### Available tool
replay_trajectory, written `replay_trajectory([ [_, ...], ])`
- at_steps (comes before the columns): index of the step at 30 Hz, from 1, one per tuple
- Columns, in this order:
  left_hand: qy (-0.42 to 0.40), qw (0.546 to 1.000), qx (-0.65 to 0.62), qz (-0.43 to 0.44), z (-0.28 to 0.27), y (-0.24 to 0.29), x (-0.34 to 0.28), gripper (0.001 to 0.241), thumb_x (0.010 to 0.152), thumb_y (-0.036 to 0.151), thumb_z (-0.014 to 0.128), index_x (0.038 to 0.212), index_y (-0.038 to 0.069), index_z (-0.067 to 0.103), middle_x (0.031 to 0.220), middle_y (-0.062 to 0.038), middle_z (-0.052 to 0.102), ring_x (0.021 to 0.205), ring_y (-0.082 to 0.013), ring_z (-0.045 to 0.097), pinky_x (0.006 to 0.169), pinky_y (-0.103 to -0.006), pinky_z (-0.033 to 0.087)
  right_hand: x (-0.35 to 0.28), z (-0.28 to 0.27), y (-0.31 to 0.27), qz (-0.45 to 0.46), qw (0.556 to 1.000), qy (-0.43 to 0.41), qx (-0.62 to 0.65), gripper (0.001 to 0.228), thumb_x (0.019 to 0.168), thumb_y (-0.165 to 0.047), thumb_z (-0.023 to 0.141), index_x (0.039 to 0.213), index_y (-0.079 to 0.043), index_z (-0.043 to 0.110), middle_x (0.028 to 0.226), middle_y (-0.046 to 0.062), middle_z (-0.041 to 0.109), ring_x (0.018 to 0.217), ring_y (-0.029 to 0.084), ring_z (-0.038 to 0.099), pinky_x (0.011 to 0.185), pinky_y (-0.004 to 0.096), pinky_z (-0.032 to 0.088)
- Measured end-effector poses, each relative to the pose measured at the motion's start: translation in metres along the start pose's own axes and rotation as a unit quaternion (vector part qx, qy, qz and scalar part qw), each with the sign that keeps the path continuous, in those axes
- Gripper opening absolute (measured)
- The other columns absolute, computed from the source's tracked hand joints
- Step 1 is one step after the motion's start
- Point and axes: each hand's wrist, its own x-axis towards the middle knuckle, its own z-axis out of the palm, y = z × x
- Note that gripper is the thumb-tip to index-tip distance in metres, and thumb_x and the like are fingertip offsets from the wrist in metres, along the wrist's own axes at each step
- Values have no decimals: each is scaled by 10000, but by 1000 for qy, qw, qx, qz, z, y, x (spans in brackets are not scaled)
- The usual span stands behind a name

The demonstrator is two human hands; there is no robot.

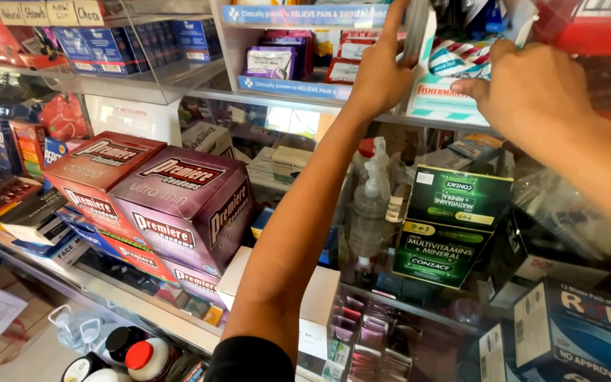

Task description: Organize and stock various items such as tea boxes, medicines, and consumer goods onto retail shelves.

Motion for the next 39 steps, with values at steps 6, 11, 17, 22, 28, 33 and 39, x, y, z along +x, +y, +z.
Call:
replay_trajectory([
  [6, -31, 998, -53, -3, 16, -4, 4, 897, 860, -128, 575, 1574, 318, 265, 1357, -280, 674, 1292, -402, 658, 998, -435, 614, -2, -12, 3, 35, 998, -26, -36, 649, 976, -566, 692, 1098, 70, 701, 825, 285, 724, 815, 445, 718, 733, 537, 567],
  [11, -60, 996, -58, -43, 16, 19, 4, 828, 932, -49, 615, 1586, 312, 257, 1310, -270, 702, 1262, -403, 682, 952, -443, 614, 3, -12, 20, 10, 996, -48, -74, 577, 928, -510, 731, 1009, 62, 739, 826, 272, 729, 793, 433, 732, 709, 513, 594],
  [17, -29, 999, -30, 5, 38, -13, 12, 1037, 774, 47, 774, 1569, 298, 157, 1252, -289, 681, 1029, -412, 751, 868, -465, 598, 13, 7, 21, 8, 993, -56, -102, 590, 954, -526, 709, 1000, 62, 688, 730, 240, 720, 688, 389, 730, 619, 484, 579],
  [22, -108, 993, 5, -46, -15, 35, 1, 998, 853, 10, 637, 1646, 272, 91, 1097, -235, 750, 987, -402, 769, 868, -498, 576, 36, 69, 38, -69, 993, 57, -81, 569, 963, -450, 782, 1064, 75, 585, 703, 217, 680, 594, 339, 698, 579, 408, 549],
  [28, -88, 991, 85, 63, -154, 64, -47, 740, 761, -12, 627, 1449, 136, 399, 1119, -214, 724, 999, -399, 726, 850, -490, 588, 35, -20, -117, -236, 942, 201, -130, 280, 1006, -319, 698, 1015, -52, 615, 758, 148, 672, 639, 275, 684, 583, 383, 544],
  [33, -45, 919, 391, -4, -319, 71, -54, 155, 723, 43, 634, 845, 91, 716, 955, -174, 719, 922, -389, 698, 764, -515, 572, 73, -31, -252, -355, 881, 293, -110, 175, 984, -204, 583, 1070, -72, 657, 1058, 112, 710, 873, 255, 725, 666, 366, 571],
  [39, 150, 875, 457, -50, -525, -41, -67, 150, 763, 76, 641, 891, -2, 645, 967, -252, 683, 932, -461, 660, 839, -538, 548, 137, -15, -379, -425, 858, 256, -133, 586, 881, -163, 556, 1458, -62, 565, 1513, 60, 559, 1040, 226, 681, 678, 333, 574],
])
